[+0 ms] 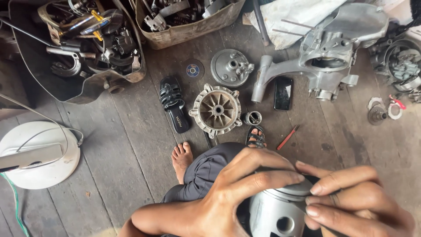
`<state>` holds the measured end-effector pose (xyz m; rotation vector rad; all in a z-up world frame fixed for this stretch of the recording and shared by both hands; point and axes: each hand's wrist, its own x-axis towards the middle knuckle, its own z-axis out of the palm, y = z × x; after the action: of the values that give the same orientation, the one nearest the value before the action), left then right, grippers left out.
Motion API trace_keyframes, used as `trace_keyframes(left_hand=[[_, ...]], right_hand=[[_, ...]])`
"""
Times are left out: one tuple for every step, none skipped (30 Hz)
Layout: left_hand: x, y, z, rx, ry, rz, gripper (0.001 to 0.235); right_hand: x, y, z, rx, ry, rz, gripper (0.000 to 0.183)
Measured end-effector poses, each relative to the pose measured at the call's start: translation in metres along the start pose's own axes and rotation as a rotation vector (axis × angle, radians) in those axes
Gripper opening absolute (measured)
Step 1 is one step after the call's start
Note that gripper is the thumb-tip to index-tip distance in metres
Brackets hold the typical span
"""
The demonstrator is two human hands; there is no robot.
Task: Cleaning carbon buildup from the grooves of a motorcycle piston using a thin metal scraping tool.
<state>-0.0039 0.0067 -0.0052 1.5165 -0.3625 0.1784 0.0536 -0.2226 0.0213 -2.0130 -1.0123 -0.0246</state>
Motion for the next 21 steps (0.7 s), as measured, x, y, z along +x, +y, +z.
trace_keyframes(left_hand=[[0.003, 0.001, 0.000, -0.060, 0.044, 0.041, 0.044], [0.002, 0.000, 0.002, -0.058, 0.043, 0.048, 0.044], [0.002, -0.001, 0.003, -0.055, 0.076, 0.036, 0.055], [0.002, -0.002, 0.005, -0.052, 0.109, 0.024, 0.066], [0.002, -0.001, 0.008, -0.048, 0.105, 0.029, 0.066], [0.002, 0.000, 0.011, 0.008, 0.158, 0.012, 0.067], [0.003, 0.000, 0.014, 0.068, 0.214, 0.002, 0.068], [0.005, -0.001, 0.013, 0.077, 0.213, 0.015, 0.068], [0.006, 0.001, 0.014, 0.089, 0.219, 0.009, 0.072], [0.006, 0.001, 0.015, 0.101, 0.224, 0.002, 0.077], [0.006, 0.003, 0.016, 0.100, 0.222, -0.004, 0.077], [0.007, 0.005, 0.018, 0.070, 0.267, -0.014, 0.083], [0.008, 0.007, 0.019, 0.041, 0.311, -0.023, 0.090], [0.008, 0.006, 0.019, 0.039, 0.308, -0.028, 0.090], [0.008, 0.005, 0.019, 0.042, 0.308, -0.025, 0.083], [0.008, 0.005, 0.019, 0.045, 0.309, -0.022, 0.077], [0.008, 0.005, 0.019, 0.045, 0.307, -0.022, 0.077], [0.008, 0.006, 0.018, 0.074, 0.298, -0.019, 0.077], [0.007, 0.006, 0.017, 0.104, 0.290, -0.019, 0.077], [0.006, 0.005, 0.016, 0.105, 0.291, -0.021, 0.077], [0.005, 0.004, 0.015, 0.111, 0.246, -0.039, 0.077]], right_hand=[[0.005, -0.004, 0.004, 0.017, 0.039, 0.025, 0.015], [0.010, -0.002, 0.007, 0.013, 0.042, 0.019, 0.015], [0.015, -0.001, 0.011, 0.049, 0.058, 0.016, 0.012], [0.020, 0.001, 0.015, 0.085, 0.074, 0.012, 0.010], [0.021, 0.005, 0.015, 0.083, 0.079, 0.007, 0.010], [0.023, 0.008, 0.015, 0.131, 0.063, 0.014, 0.012], [0.026, 0.013, 0.016, 0.179, 0.047, 0.011, 0.016], [0.029, 0.015, 0.016, 0.177, 0.053, -0.003, 0.016], [0.029, 0.014, 0.016, 0.159, 0.050, 0.042, 0.014], [0.028, 0.014, 0.016, 0.142, 0.047, 0.088, 0.013], [0.029, 0.013, 0.016, 0.144, 0.047, 0.094, 0.013], [0.030, 0.011, 0.016, 0.156, 0.044, 0.097, 0.013], [0.032, 0.010, 0.016, 0.167, 0.042, 0.099, 0.014], [0.034, 0.009, 0.017, 0.168, 0.043, 0.105, 0.014], [0.036, 0.007, 0.018, 0.170, 0.043, 0.102, 0.011], [0.038, 0.006, 0.019, 0.172, 0.044, 0.099, 0.008], [0.038, 0.006, 0.018, 0.172, 0.045, 0.098, 0.008], [0.037, 0.006, 0.017, 0.175, 0.044, 0.107, 0.008], [0.037, 0.006, 0.017, 0.180, 0.040, 0.116, 0.008], [0.038, 0.004, 0.014, 0.182, 0.039, 0.116, 0.008], [0.040, 0.002, 0.011, 0.180, 0.010, 0.118, 0.009]])
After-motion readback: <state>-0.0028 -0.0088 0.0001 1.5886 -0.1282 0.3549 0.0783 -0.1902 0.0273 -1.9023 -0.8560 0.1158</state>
